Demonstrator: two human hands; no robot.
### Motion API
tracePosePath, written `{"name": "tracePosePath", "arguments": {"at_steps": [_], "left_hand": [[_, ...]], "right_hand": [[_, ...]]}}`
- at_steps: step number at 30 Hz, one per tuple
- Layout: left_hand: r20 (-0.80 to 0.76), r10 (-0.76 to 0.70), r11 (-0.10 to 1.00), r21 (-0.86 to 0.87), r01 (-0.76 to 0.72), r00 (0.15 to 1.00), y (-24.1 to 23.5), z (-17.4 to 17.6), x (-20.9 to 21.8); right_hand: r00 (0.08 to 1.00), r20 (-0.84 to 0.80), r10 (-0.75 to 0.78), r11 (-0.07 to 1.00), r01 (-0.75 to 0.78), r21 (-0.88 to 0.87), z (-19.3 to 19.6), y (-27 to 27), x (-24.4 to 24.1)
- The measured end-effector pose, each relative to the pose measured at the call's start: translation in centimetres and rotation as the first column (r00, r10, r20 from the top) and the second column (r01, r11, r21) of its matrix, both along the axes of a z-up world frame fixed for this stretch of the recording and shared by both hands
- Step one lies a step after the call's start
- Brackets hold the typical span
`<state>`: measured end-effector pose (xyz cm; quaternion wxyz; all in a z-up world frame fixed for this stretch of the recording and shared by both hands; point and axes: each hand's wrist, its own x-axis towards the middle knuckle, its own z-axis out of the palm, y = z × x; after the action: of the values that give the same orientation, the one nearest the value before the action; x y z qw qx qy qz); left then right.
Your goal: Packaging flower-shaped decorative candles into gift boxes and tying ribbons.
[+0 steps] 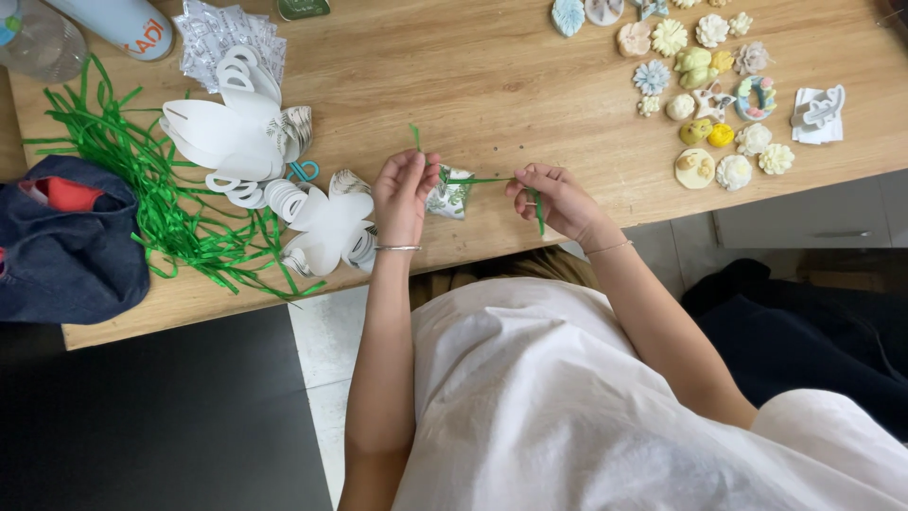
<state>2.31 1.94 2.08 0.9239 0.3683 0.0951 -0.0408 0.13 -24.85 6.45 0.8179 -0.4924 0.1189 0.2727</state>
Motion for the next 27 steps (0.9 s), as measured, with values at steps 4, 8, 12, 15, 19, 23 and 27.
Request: {"name": "tracePosePath", "arguments": {"at_steps": [4, 8, 12, 15, 19, 23, 27], "left_hand": [[0.109, -0.089, 0.991, 0.112, 0.077, 0.99, -1.5, 2.9, 0.1], [0.107, -0.169, 0.967, 0.213, 0.143, 0.98, -2.6, 4.0, 0.3], [0.129, -0.182, 0.969, 0.193, 0.156, 0.975, -3.2, 4.2, 0.7], [0.128, -0.196, 0.968, 0.182, 0.171, 0.972, -4.2, 3.6, 1.2], [0.128, -0.193, 0.974, 0.144, 0.175, 0.973, -5.6, 3.3, 1.8], [0.111, -0.217, 0.967, 0.164, 0.197, 0.97, -6.6, 3.0, 2.1], [0.134, -0.217, 0.954, 0.238, 0.182, 0.967, -7.0, 3.8, 2.0]], "right_hand": [[1.0, 0.005, 0.004, 1.0, -0.004, 0.028, -0.5, 0.5, 0.3], [1.0, 0.013, 0.019, 0.999, -0.019, 0.034, 1.2, 1.9, 0.7], [0.998, 0.058, -0.033, 0.989, 0.024, 0.148, 1.5, 2.3, 1.6], [0.995, 0.084, -0.043, 0.973, 0.023, 0.228, 1.7, 2.5, 2.1], [0.994, 0.078, -0.071, 0.975, 0.053, 0.215, 2.0, 2.6, 2.5], [0.981, 0.089, -0.173, 0.976, 0.158, 0.15, 2.2, 2.1, 2.3], [0.936, 0.287, -0.204, 0.97, 0.233, -0.069, 1.7, 1.5, 2.1]]}}
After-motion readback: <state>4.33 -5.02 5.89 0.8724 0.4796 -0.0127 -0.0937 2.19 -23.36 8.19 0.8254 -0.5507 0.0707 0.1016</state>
